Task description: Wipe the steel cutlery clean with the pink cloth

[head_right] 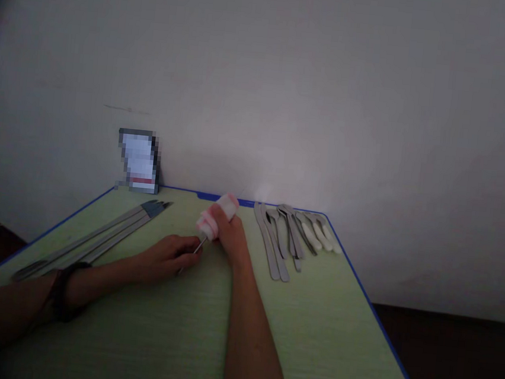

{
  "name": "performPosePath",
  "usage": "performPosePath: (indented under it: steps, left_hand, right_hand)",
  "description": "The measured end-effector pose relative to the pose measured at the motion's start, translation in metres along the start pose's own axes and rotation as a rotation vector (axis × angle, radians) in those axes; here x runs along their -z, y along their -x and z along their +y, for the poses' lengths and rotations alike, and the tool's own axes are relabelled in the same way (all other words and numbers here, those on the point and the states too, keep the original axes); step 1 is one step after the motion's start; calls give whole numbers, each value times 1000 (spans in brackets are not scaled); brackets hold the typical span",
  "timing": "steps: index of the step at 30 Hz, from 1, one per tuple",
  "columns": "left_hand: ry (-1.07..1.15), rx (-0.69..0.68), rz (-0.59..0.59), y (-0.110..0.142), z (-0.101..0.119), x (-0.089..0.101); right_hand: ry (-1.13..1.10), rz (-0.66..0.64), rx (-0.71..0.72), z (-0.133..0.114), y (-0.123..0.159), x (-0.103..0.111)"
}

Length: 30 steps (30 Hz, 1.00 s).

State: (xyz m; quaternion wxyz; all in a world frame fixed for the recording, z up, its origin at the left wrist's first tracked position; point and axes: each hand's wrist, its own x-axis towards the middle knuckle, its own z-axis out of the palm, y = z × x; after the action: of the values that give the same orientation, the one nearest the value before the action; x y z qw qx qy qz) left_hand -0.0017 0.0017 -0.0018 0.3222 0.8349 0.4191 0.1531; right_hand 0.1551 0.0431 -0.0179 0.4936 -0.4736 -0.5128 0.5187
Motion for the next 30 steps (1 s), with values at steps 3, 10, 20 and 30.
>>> performPosePath:
  steps: [3, 10, 20, 30]
  left_hand:
    - [-35, 57, 31, -2, 2, 0]
    - [-104, -46, -112, 2, 7, 5]
    - [314, -46, -284, 6, -5, 7]
    - [530, 121, -160, -1, -2, 4]
  right_hand:
    - [10, -27, -11, -5, 4, -3]
    - [-269, 161, -77, -5, 0, -2]
    - [-729, 465, -57, -9, -9, 7]
    - [-317, 136, -81, 6, -7, 4]
